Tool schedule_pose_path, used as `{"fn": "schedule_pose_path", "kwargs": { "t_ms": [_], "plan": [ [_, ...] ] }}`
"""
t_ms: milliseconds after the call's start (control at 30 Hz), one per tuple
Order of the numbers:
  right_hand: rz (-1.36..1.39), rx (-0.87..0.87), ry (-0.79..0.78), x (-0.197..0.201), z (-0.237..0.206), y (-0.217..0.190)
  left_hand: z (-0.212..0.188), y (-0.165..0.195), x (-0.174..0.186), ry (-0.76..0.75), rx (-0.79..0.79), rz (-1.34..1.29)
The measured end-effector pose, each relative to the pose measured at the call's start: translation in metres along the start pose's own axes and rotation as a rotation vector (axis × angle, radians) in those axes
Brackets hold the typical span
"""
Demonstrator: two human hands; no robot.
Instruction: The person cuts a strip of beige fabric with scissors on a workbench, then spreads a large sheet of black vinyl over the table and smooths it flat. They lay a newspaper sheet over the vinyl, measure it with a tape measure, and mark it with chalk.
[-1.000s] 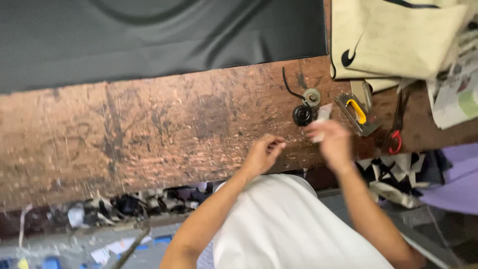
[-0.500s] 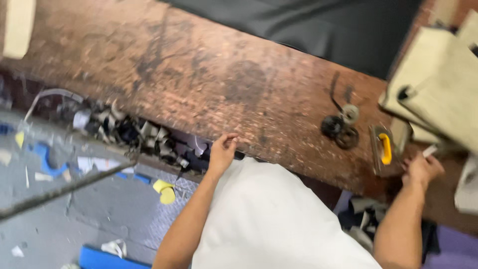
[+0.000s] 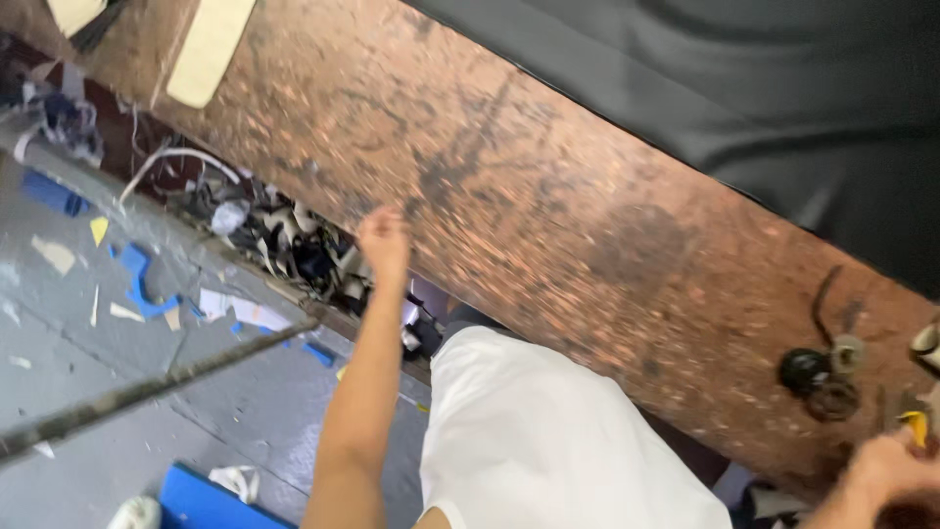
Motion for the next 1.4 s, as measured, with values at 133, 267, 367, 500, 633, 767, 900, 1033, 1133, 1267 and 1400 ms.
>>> {"fn": "schedule_pose_path", "kwargs": {
  "t_ms": [133,267,367,500,633,767,900,1033,1133,1267,1400],
  "plan": [
    [-0.146,0.011,-0.056,-0.047,-0.054,-0.128,0.16,-0.047,0.102,0.299,0.273,-0.063],
    [-0.271,0.164,-0.201,-0.098,-0.079,-0.22,0.271,-0.076,0.176,0.455,0.47,-0.111],
    [-0.307,0.112,-0.312,-0.128,-0.094,-0.236,0.34,-0.063,0.197,0.473,0.364,0.482],
    [-0.168,0.137,-0.352,-0.145,-0.103,-0.247,0.391,-0.074,0.194,0.394,0.354,0.865],
    [-0.125,-0.125,-0.385,-0.158,-0.109,-0.241,0.418,-0.101,0.178,0.271,0.487,1.103],
    [-0.168,-0.248,-0.388,-0.162,-0.119,-0.247,0.435,-0.098,0.156,0.287,0.385,1.294],
    [-0.222,-0.284,-0.394,-0.161,-0.133,-0.25,0.44,-0.099,0.144,0.311,0.434,1.004],
    [-0.165,-0.308,-0.361,-0.16,-0.149,-0.247,0.462,-0.094,0.11,0.287,0.443,0.249],
    [-0.093,-0.307,-0.323,-0.156,-0.158,-0.242,0.51,-0.077,0.066,0.063,0.415,-0.155],
    [-0.084,-0.33,-0.315,-0.149,-0.166,-0.233,0.547,-0.041,0.017,-0.203,-0.01,0.349],
    [-0.165,-0.423,-0.35,-0.141,-0.178,-0.221,0.536,-0.055,-0.008,-0.288,-0.026,1.006]
  ]
}}
Point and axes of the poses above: each hand's wrist, its own z-axis towards the middle knuckle, its own x-axis out of the back of the hand, y = z × x, the point moved 8 cm from there along z, towards the middle knuckle, and after that the axes turned 4 degrees about x, right-handed, at the moved point
